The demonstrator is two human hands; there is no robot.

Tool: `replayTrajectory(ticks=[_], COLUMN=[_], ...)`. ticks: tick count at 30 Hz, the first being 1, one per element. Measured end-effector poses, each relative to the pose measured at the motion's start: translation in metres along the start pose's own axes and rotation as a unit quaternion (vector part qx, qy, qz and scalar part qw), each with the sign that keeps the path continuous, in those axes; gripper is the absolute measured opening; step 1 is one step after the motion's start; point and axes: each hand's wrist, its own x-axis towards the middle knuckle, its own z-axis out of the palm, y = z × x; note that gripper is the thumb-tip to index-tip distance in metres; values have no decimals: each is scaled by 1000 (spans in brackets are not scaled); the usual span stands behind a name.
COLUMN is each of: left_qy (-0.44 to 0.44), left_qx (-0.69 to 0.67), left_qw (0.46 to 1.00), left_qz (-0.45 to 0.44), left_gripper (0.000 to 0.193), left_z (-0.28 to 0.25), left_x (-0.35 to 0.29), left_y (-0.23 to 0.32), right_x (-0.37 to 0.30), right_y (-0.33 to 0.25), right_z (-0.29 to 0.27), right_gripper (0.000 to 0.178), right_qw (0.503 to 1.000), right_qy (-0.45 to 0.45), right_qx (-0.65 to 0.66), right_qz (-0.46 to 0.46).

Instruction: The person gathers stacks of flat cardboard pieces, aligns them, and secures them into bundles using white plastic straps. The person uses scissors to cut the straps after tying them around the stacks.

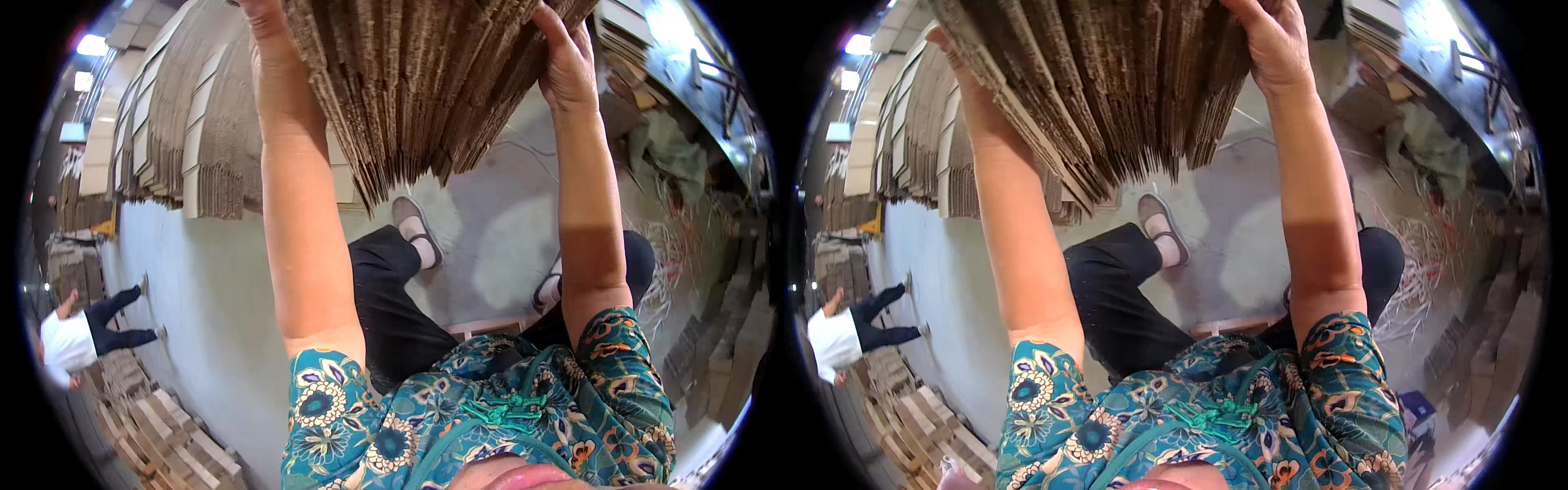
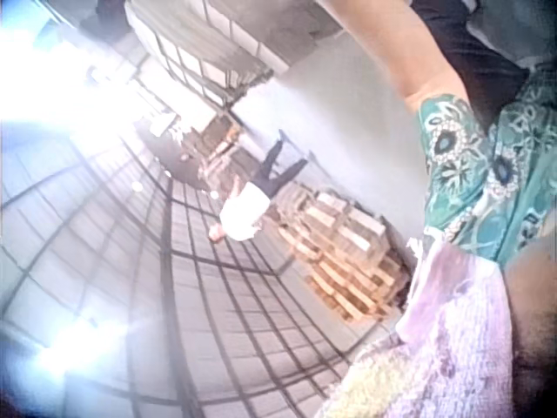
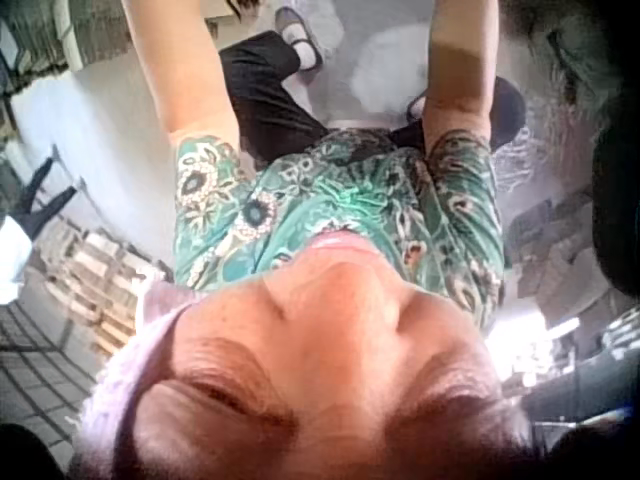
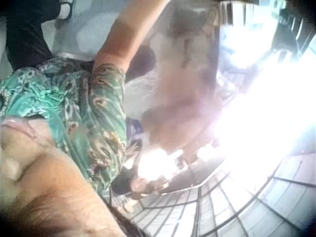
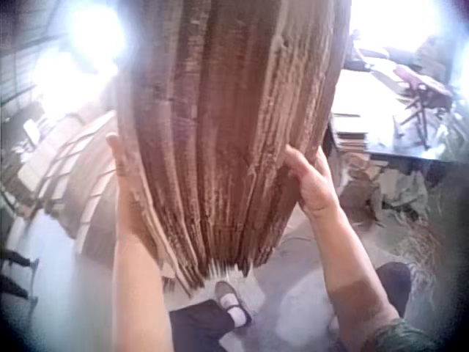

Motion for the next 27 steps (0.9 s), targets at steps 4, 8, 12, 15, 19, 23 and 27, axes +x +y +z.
replayTrajectory(ticks=[4, 8, 12, 15, 19, 23, 27], left_qy=[-38, -62, -69, -14, -18, 25, 34], left_qx=[-20, -75, -134, -185, -241, -266, -217], left_qw=[999, 994, 979, 944, 899, 884, 887], left_qz=[-20, -52, -138, -272, -366, -384, -407], left_gripper=[66, 64, 61, 57, 62, 64, 57], left_z=[43, 80, 92, 79, 100, 98, 93], left_x=[-29, -62, -116, -191, -216, -212, -205], left_y=[-14, -52, -115, -195, -205, -219, -194], right_x=[-44, -91, -151, -202, -223, -205, -183], right_y=[-60, -59, -26, 37, 79, 88, 35], right_z=[-31, -106, -149, -194, -222, -228, -197], right_gripper=[30, 33, 78, 90, 91, 88, 83], right_qw=[992, 970, 985, 982, 956, 948, 900], right_qy=[-25, -29, -22, -4, 19, 28, 21], right_qx=[-75, -194, -166, -161, -244, -294, -430], right_qz=[-100, -142, -28, 101, 162, 122, 65])
